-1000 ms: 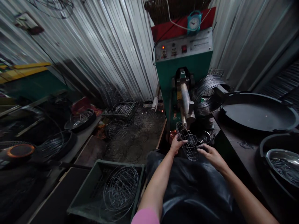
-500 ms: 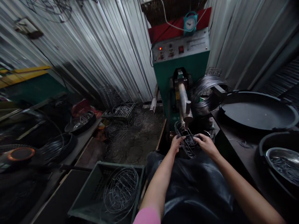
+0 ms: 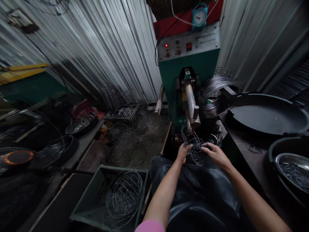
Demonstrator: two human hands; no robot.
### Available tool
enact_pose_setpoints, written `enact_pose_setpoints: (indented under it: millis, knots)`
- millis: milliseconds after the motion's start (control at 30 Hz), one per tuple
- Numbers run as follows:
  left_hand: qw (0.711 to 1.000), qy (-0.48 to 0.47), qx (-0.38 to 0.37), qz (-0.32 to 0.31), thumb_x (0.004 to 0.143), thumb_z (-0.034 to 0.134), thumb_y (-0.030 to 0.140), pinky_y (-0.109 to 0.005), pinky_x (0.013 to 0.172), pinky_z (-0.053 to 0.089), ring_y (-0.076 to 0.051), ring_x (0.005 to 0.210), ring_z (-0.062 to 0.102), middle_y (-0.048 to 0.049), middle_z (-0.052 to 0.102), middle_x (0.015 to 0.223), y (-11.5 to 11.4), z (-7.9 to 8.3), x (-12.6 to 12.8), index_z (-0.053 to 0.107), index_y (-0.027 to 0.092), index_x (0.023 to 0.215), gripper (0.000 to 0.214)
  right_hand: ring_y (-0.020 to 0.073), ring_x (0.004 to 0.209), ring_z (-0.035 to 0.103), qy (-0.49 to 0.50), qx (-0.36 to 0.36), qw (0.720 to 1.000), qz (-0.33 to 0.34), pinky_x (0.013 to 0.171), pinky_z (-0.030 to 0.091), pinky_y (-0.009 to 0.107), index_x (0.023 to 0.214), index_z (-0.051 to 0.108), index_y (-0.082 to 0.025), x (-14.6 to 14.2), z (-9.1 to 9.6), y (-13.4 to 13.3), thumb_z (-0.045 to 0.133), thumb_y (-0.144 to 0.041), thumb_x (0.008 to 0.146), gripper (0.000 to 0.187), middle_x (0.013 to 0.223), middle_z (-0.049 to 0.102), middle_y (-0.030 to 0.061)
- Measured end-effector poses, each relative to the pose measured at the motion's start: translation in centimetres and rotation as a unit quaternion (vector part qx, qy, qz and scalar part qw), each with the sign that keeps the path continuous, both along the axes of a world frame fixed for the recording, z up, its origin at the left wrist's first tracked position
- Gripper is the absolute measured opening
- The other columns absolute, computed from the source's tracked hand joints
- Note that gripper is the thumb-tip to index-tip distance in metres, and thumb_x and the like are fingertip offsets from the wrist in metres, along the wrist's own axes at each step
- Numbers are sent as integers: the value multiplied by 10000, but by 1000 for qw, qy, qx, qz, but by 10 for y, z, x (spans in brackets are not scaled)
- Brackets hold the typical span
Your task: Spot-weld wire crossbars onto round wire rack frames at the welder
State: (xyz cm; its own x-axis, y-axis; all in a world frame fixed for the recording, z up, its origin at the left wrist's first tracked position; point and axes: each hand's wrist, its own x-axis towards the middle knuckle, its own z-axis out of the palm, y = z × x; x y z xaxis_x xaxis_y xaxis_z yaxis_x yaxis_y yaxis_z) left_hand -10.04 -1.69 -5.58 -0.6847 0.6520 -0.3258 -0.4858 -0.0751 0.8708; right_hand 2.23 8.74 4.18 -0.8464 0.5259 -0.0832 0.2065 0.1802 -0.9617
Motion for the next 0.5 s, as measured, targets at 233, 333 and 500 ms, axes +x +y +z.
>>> enact_pose_setpoints:
  millis: [233, 333, 500]
  knots:
    - [1000, -8, 9, -14, 602, 691, 497, -223, 534, 447, -109, 648, 509, -35, 567, 781, 5, 1, -5, 612, 138, 893, 469, 180, 706, 575, 17, 19, 1000, -9, 659, 443, 281, 751, 627, -179, -21, 7, 4, 576, -448, 692, 280, 729, 645, 24]
    - [1000, -7, -7, -24, 614, 678, 497, -231, 565, 451, -121, 686, 526, -44, 587, 819, 4, 2, -10, 617, 159, 943, 475, 172, 698, 566, 17, 27, 999, -11, 660, 433, 276, 728, 629, -171, -26, 8, 4, 590, -438, 678, 274, 714, 639, 21]
    - [998, 1, -44, -55, 637, 681, 409, -282, 641, 470, -143, 773, 532, -54, 588, 878, 2, 7, -22, 605, 172, 953, 403, 152, 695, 566, -5, -38, 999, -24, 615, 428, 252, 880, 667, -177, -13, -1, 4, 631, -449, 659, 353, 781, 656, 24]
